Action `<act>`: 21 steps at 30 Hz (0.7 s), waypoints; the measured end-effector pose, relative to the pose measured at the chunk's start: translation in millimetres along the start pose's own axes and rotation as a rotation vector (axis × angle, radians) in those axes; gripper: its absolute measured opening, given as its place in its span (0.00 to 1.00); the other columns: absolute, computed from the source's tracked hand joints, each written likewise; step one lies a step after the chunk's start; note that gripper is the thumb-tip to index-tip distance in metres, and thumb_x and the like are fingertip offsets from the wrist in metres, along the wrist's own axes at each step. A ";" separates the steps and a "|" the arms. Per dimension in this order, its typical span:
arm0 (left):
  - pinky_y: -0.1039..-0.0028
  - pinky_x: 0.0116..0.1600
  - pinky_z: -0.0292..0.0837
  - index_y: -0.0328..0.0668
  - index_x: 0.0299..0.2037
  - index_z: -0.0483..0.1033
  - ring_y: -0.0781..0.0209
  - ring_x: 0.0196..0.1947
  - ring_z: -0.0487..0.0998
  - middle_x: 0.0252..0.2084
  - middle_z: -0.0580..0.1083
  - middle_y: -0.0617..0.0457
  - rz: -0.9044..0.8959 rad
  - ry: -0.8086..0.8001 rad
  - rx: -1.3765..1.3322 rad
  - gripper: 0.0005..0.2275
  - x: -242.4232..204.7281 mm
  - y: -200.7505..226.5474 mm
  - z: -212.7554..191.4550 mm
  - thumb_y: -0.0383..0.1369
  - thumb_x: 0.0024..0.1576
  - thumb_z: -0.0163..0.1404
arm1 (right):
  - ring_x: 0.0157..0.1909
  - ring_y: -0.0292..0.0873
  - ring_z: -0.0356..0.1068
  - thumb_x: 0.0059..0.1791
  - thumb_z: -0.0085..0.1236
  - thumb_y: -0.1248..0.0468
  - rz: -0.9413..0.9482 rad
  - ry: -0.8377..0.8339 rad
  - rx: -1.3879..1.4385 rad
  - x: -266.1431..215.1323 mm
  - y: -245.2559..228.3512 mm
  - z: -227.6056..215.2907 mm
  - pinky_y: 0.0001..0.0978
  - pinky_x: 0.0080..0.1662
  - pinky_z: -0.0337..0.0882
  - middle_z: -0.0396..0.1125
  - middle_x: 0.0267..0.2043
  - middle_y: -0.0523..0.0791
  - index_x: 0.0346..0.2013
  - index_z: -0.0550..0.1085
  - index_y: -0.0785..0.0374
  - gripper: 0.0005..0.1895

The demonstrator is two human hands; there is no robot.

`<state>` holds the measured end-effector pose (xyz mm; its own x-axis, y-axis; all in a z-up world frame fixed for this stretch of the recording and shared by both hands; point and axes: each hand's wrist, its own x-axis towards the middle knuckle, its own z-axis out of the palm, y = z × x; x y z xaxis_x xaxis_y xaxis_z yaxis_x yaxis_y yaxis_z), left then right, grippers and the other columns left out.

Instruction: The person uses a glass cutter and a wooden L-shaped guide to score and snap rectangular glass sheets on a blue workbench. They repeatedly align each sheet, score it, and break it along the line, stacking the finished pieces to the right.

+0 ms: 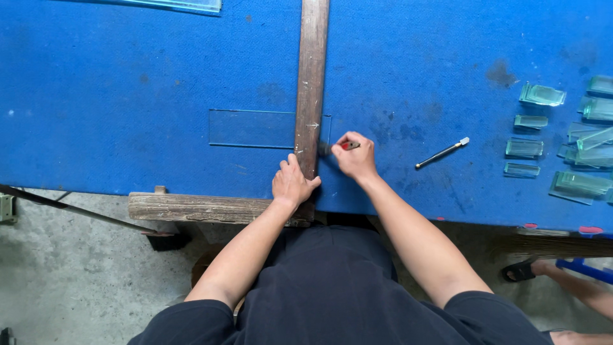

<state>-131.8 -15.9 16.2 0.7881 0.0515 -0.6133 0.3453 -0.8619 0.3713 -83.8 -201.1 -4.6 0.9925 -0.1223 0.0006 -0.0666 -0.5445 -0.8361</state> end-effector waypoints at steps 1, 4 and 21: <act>0.49 0.55 0.78 0.42 0.50 0.60 0.30 0.50 0.79 0.51 0.70 0.39 -0.001 0.001 -0.002 0.31 2.4 1.0 -1.5 0.53 0.47 0.61 | 0.33 0.54 0.74 0.37 0.64 0.66 -0.002 -0.001 -0.001 6.7 -0.7 -1.0 0.41 0.38 0.71 0.71 0.25 0.49 0.22 0.78 0.56 0.02; 0.50 0.57 0.77 0.42 0.50 0.59 0.30 0.51 0.79 0.51 0.70 0.39 -0.008 -0.018 0.010 0.32 2.8 -0.3 -1.6 0.54 0.47 0.60 | 0.27 0.47 0.72 0.37 0.63 0.63 0.186 -0.125 -0.089 29.5 -1.9 0.6 0.35 0.32 0.69 0.71 0.21 0.46 0.21 0.79 0.52 0.00; 0.47 0.46 0.79 0.37 0.56 0.71 0.36 0.47 0.82 0.46 0.77 0.40 0.122 0.030 0.321 0.27 57.4 11.7 -38.6 0.55 0.60 0.49 | 0.39 0.52 0.76 0.43 0.66 0.56 0.361 0.445 -0.422 27.8 143.6 -85.8 0.44 0.41 0.75 0.74 0.29 0.43 0.27 0.79 0.51 0.05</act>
